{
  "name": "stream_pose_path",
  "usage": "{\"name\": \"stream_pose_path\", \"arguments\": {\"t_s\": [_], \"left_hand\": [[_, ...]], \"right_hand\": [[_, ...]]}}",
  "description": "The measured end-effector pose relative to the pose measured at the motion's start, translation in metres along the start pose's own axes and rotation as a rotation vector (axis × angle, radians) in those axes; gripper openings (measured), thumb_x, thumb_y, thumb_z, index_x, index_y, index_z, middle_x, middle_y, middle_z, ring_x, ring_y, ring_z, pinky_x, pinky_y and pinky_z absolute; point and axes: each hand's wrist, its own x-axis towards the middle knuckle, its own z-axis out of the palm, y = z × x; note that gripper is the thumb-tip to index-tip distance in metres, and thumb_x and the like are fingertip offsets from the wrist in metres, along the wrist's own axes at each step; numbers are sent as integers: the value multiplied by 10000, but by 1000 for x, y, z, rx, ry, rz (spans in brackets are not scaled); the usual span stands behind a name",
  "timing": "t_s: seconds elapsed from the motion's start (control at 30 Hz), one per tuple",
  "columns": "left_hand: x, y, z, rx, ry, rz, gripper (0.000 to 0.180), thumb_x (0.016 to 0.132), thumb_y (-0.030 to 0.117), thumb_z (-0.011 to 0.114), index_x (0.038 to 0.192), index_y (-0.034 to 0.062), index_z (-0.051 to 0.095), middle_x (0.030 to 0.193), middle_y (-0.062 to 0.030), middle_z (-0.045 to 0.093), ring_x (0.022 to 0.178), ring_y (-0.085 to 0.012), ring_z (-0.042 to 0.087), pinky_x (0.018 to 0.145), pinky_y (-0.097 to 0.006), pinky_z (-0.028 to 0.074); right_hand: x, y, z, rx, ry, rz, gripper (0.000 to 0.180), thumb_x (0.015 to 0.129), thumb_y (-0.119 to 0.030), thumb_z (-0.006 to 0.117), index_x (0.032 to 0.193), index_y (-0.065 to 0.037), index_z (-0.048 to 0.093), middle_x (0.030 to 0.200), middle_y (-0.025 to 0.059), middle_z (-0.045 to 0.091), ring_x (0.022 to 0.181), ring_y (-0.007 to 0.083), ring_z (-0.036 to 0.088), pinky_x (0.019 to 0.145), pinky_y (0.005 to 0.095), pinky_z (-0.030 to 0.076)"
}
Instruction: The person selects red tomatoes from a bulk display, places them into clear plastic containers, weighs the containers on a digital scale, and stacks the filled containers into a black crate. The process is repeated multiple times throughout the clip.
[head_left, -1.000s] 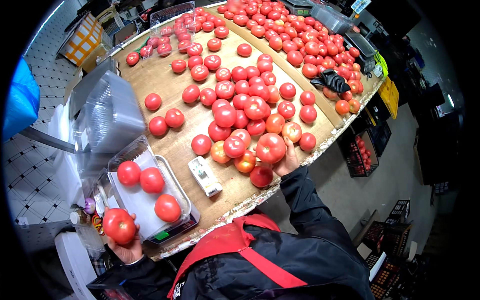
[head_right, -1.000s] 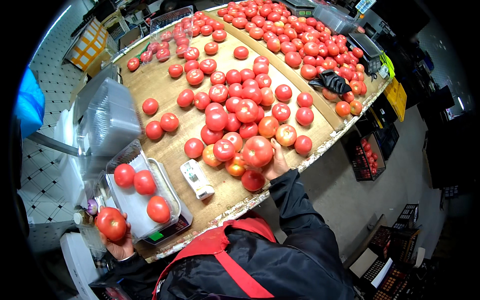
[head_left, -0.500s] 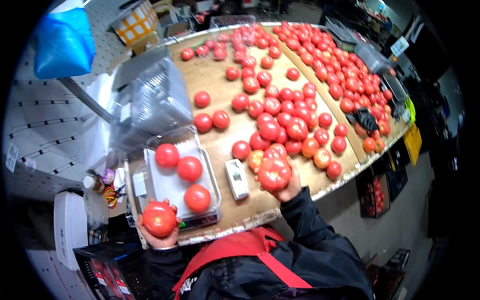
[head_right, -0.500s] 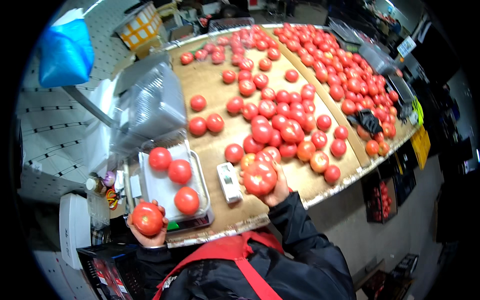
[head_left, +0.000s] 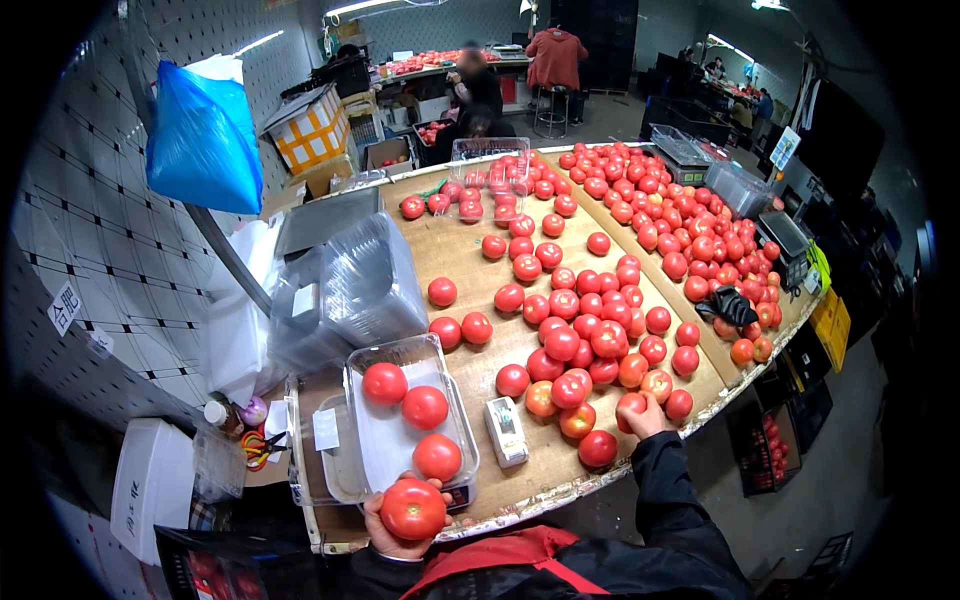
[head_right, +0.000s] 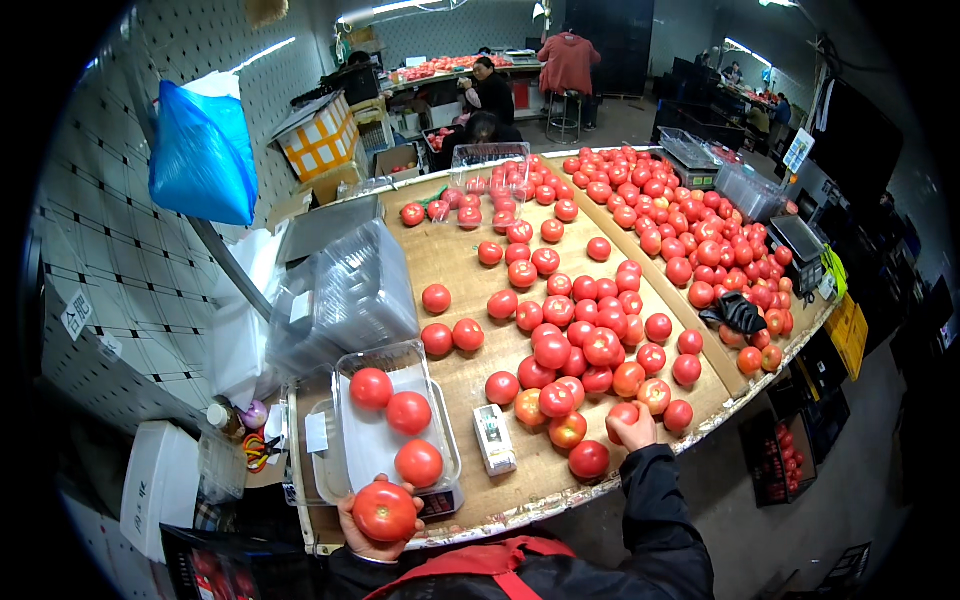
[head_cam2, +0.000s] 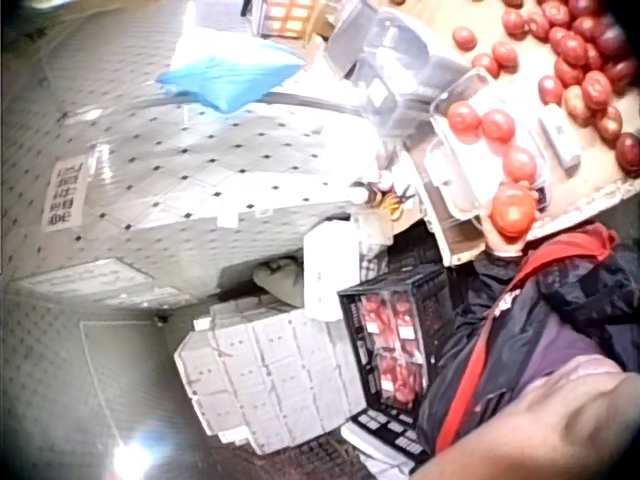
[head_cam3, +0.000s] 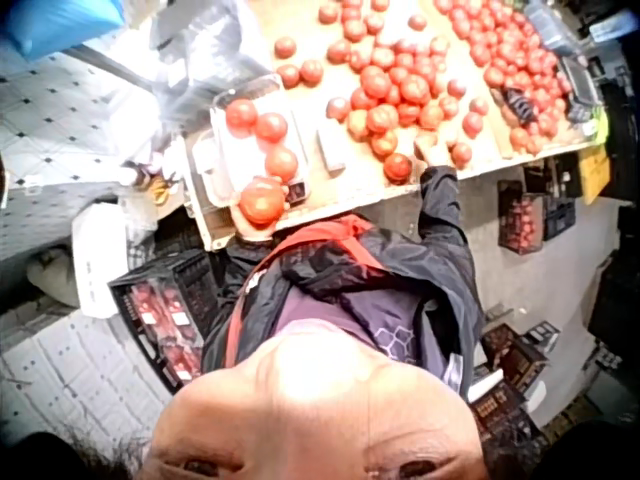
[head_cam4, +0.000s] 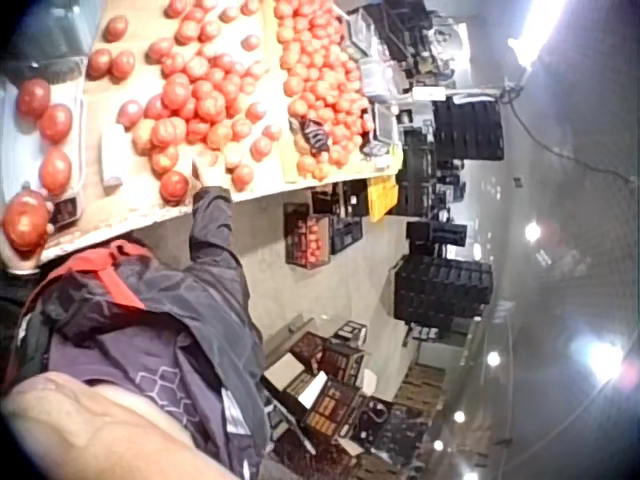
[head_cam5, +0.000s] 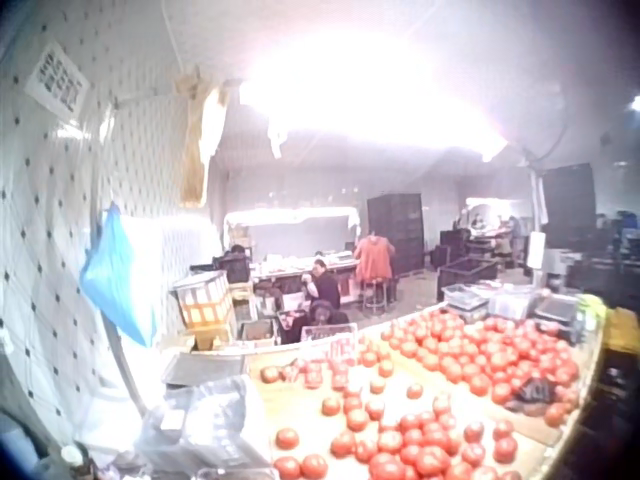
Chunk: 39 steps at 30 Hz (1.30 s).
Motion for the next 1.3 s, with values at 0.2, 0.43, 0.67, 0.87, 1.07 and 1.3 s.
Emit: {"name": "stream_pose_path", "arguments": {"t_s": [0.2, 0.43, 0.67, 0.87, 1.07, 1.3], "left_hand": [[0, -9, -18, -44, -37, -135, 538, 792, 462, 527, 1196, 110, 574, 1213, -237, 554, 1064, -468, 555, 771, -589, 510], [-2, -30, -17, 60, 79, -358, 581, 815, 511, 545, 1253, 132, 493, 1227, -228, 550, 1092, -433, 558, 751, -585, 527], [10, -68, -23, -12, 91, -578, 527, 884, 464, 531, 1254, 92, 475, 1204, -202, 554, 1108, -424, 550, 816, -571, 524], [46, -109, -14, 506, 113, -532, 523, 882, 336, 607, 1322, 124, 419, 1245, -150, 528, 1157, -338, 532, 849, -551, 520], [126, -183, 0, 1302, -82, -134, 682, 761, 198, 784, 1312, 17, 425, 1107, -103, 570, 995, -186, 572, 888, -318, 476], [192, -241, 73, 1751, -244, 133, 807, 684, 317, 812, 1318, 7, 418, 1226, -212, 484, 1112, -330, 532, 953, -384, 440]], "right_hand": [[-18, 38, 22, -143, 44, -18, 854, 579, -340, 794, 1286, -7, 450, 1213, 273, 512, 1149, 408, 494, 1005, 451, 411], [-18, 74, 41, -64, 117, -96, 809, 687, -371, 741, 1342, -33, 408, 1249, 284, 484, 1151, 434, 486, 996, 451, 417], [-44, 34, 14, -148, 235, -159, 703, 708, -293, 695, 1311, -16, 464, 1281, 243, 470, 1168, 414, 466, 1034, 438, 370], [10, 8, -2, 60, 90, -166, 620, 729, -297, 722, 1231, 2, 515, 1145, 231, 563, 1102, 358, 528, 970, 398, 423], [94, -45, 8, -90, 57, -352, 749, 687, -390, 756, 1295, -64, 466, 1224, 200, 496, 1152, 368, 468, 992, 434, 401], [129, -52, 22, -137, -13, -510, 797, 607, -325, 802, 1275, -67, 452, 1131, 207, 470, 1072, 382, 498, 926, 445, 443]]}}
